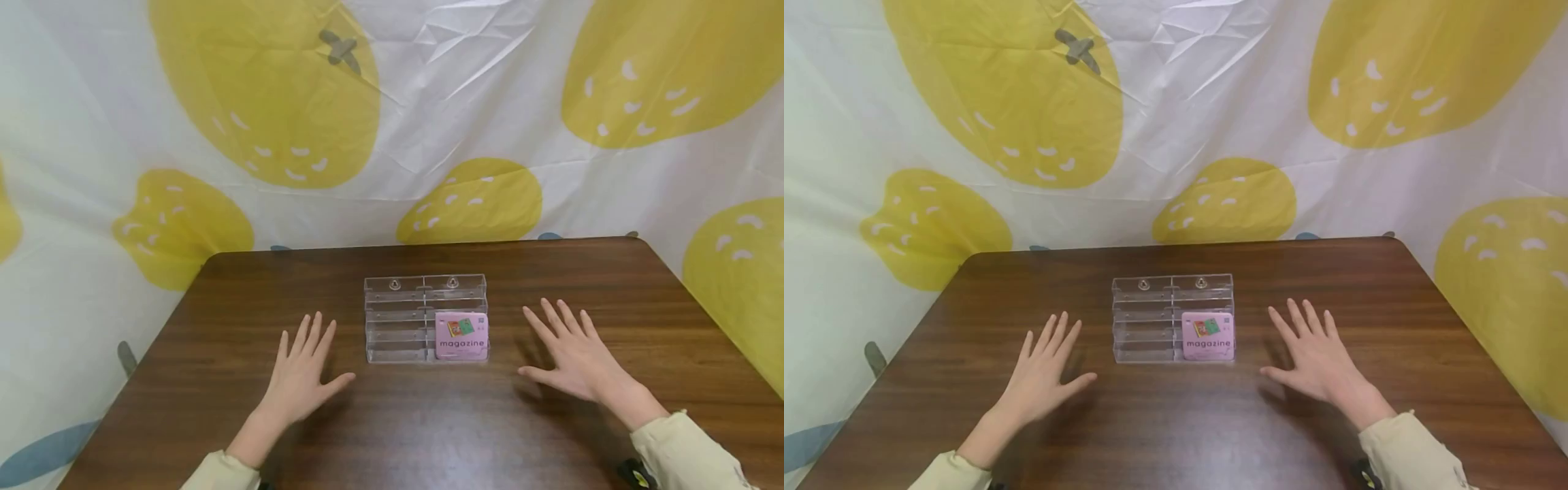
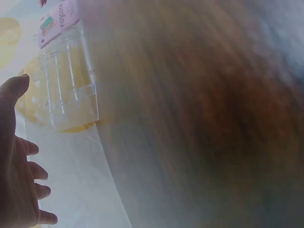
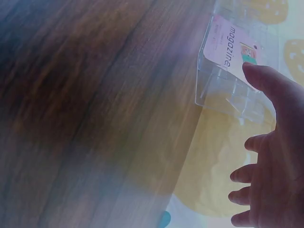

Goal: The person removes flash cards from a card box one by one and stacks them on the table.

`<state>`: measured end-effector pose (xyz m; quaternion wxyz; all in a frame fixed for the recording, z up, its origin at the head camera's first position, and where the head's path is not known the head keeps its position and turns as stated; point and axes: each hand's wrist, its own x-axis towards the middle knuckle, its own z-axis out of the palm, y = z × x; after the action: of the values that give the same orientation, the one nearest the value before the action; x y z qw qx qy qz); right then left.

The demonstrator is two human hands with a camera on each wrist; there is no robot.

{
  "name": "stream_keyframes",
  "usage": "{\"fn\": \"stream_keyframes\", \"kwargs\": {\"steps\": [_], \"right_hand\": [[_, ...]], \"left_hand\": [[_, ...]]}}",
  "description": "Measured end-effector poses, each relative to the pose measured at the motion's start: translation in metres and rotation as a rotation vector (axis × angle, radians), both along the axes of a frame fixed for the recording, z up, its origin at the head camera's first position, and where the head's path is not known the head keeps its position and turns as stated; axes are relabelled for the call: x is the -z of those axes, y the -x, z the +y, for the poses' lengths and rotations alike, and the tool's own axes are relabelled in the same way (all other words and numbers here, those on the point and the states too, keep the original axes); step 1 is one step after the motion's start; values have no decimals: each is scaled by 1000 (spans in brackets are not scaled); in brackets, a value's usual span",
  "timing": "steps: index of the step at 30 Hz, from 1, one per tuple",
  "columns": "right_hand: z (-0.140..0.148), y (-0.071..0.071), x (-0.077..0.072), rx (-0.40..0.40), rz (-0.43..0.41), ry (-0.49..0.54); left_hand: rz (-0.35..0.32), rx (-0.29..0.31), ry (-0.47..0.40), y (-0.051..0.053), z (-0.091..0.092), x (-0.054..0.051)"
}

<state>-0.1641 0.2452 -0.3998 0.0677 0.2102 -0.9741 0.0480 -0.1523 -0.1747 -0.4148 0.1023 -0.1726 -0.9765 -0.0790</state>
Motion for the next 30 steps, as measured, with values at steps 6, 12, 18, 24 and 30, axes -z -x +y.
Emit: {"fn": "stream_keyframes", "kwargs": {"steps": [6,12,18,24,30], "right_hand": [[-2,-1,1,-4,-6,-4],[-5,-1,2,-12,-9,-6],[-8,1,2,-36,-12,18],[-14,4,0,-53,22,65],[-18,5,-2,-90,67,107]], "left_hand": [[14,24,2,2,0,3],[-1,72,-88,8,1,4],[1,155,-247,19,5,5],[30,198,-284,28,10,8],[35,200,-294,34,13,10]]}}
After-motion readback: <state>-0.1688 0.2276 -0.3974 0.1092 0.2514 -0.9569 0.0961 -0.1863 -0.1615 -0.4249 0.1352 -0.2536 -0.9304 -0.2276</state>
